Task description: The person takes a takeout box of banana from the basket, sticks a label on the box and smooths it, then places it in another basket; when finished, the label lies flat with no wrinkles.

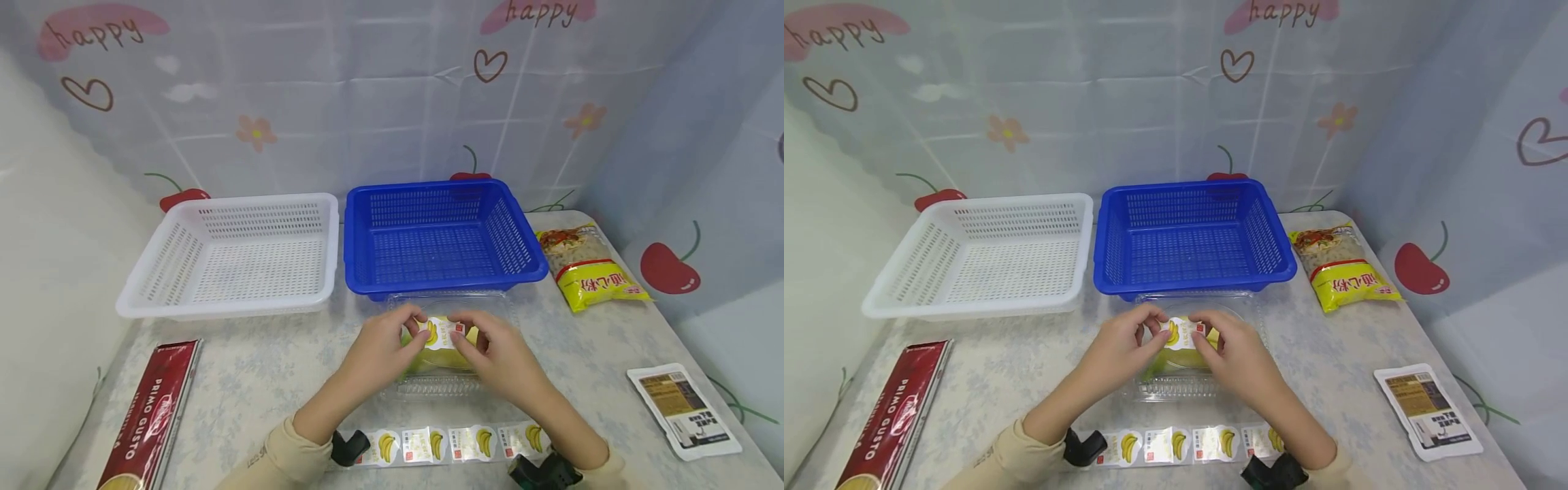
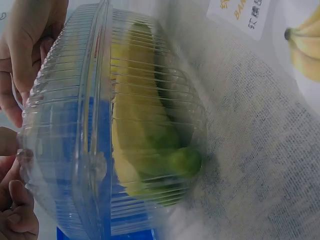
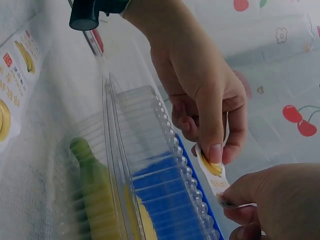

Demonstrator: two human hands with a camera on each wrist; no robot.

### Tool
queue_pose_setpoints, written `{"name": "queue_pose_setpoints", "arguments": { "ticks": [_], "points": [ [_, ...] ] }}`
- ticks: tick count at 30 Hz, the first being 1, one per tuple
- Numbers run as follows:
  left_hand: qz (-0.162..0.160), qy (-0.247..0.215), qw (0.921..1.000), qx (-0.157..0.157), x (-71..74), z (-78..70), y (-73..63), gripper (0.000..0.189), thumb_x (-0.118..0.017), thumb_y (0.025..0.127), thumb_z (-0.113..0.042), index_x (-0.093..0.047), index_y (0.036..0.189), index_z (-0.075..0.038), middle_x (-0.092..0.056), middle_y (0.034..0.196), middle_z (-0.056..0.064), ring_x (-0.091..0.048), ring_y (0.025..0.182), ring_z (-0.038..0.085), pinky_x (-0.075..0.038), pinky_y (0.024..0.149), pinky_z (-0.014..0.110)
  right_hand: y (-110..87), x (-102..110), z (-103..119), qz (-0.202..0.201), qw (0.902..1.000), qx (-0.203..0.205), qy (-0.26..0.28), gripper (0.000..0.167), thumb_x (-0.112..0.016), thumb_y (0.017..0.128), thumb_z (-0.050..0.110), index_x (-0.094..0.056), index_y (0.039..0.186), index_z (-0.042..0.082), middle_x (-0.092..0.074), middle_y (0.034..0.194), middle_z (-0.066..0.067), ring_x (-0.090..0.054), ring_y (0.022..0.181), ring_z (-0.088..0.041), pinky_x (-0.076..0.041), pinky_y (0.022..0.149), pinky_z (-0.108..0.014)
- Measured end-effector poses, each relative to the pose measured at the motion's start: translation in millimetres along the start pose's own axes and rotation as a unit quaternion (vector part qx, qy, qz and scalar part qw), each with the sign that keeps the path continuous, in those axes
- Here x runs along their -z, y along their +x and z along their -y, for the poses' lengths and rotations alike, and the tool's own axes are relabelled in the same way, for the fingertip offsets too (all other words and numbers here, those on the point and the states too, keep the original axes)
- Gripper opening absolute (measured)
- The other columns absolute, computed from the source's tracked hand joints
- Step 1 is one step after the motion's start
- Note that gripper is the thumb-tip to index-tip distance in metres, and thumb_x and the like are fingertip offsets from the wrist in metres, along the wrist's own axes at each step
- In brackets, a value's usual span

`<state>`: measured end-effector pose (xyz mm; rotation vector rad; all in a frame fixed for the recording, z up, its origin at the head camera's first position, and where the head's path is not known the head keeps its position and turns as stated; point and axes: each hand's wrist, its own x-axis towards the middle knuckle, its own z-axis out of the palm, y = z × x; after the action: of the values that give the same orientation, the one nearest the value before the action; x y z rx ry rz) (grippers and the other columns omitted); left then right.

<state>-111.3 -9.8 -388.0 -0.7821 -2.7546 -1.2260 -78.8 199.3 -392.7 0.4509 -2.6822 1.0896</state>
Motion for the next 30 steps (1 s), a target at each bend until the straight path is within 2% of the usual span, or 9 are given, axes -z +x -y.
{"name": "queue_pose_setpoints", "arguments": {
  "ticks": [4, 6, 10, 14, 17, 20, 25, 30],
  "points": [
    [0.000, 0.033, 0.9995, -0.001, -8.5, -1.9, 10.5, 0.017, -0.066, 0.095, -0.025, -0.068, 0.107, -0.014, -0.069, 0.084, -0.007, -0.061, 0.077, 0.013, -0.049, 0.072, 0.027, 3.7, 2, -8, -0.013, 0.9993, 0.012, -0.032, 0.022, -0.071, 0.091, 0.012, -0.070, 0.113, 0.015, -0.065, 0.087, 0.004, -0.042, 0.052, -0.002, -0.040, 0.049, -0.021],
    [0.001, 0.046, 0.9989, -0.002, -11.7, -3.0, 14.6, 0.017, -0.066, 0.095, -0.026, -0.068, 0.107, -0.013, -0.069, 0.085, -0.006, -0.062, 0.080, 0.014, -0.050, 0.074, 0.028, 5.0, 3, -11, -0.018, 0.9988, 0.014, -0.044, 0.022, -0.071, 0.091, 0.012, -0.070, 0.113, 0.014, -0.065, 0.087, 0.003, -0.043, 0.053, -0.003, -0.041, 0.050, -0.020],
    [-0.003, 0.070, 0.9975, -0.011, -17.8, -4.1, 21.7, 0.016, -0.066, 0.095, -0.024, -0.070, 0.105, -0.012, -0.069, 0.084, -0.004, -0.061, 0.078, 0.013, -0.050, 0.072, 0.027, 7.1, 3, -17, -0.018, 0.9975, 0.007, -0.068, 0.022, -0.070, 0.092, 0.014, -0.070, 0.113, 0.014, -0.065, 0.088, 0.003, -0.045, 0.058, -0.007, -0.042, 0.053, -0.022],
    [-0.004, 0.081, 0.9966, -0.015, -23.0, -4.2, 26.1, 0.015, -0.067, 0.094, -0.022, -0.070, 0.105, -0.011, -0.069, 0.083, -0.004, -0.060, 0.078, 0.013, -0.050, 0.072, 0.027, 9.6, 4, -22, -0.019, 0.9958, 0.009, -0.089, 0.022, -0.071, 0.092, 0.014, -0.070, 0.113, 0.012, -0.067, 0.090, 0.002, -0.056, 0.076, -0.015, -0.046, 0.065, -0.029],
    [-0.004, 0.084, 0.9964, -0.014, -26.2, -3.7, 27.6, 0.016, -0.066, 0.095, -0.021, -0.070, 0.105, -0.011, -0.068, 0.082, -0.004, -0.060, 0.079, 0.014, -0.050, 0.072, 0.027, 10.9, 4, -25, -0.023, 0.9954, 0.016, -0.092, 0.022, -0.072, 0.090, 0.013, -0.071, 0.112, 0.010, -0.068, 0.091, 0.000, -0.058, 0.087, -0.021, -0.047, 0.076, -0.036],
    [-0.009, 0.088, 0.9959, -0.016, -29.9, -2.1, 28.6, 0.015, -0.067, 0.095, -0.021, -0.070, 0.105, -0.010, -0.067, 0.082, -0.003, -0.061, 0.080, 0.015, -0.050, 0.075, 0.029, 11.2, 3, -27, -0.026, 0.9949, 0.019, -0.095, 0.021, -0.073, 0.089, 0.012, -0.071, 0.110, 0.010, -0.067, 0.091, 0.000, -0.054, 0.089, -0.020, -0.046, 0.080, -0.038],
    [-0.020, 0.093, 0.9952, -0.023, -33.8, -1.1, 28.6, 0.014, -0.066, 0.094, -0.019, -0.071, 0.103, -0.010, -0.066, 0.081, -0.003, -0.063, 0.083, 0.017, -0.052, 0.078, 0.032, 11.0, 3, -28, -0.025, 0.9941, 0.022, -0.103, 0.020, -0.073, 0.089, 0.012, -0.071, 0.108, 0.011, -0.067, 0.090, 0.001, -0.051, 0.088, -0.018, -0.044, 0.079, -0.037],
    [-0.026, 0.099, 0.9944, -0.026, -35.1, -1.5, 27.6, 0.013, -0.067, 0.093, -0.018, -0.071, 0.102, -0.009, -0.066, 0.082, -0.002, -0.063, 0.083, 0.017, -0.052, 0.076, 0.031, 10.8, 2, -29, -0.022, 0.9936, 0.021, -0.109, 0.020, -0.073, 0.089, 0.013, -0.071, 0.109, 0.011, -0.067, 0.091, 0.000, -0.051, 0.088, -0.019, -0.044, 0.079, -0.037]
  ]
}}
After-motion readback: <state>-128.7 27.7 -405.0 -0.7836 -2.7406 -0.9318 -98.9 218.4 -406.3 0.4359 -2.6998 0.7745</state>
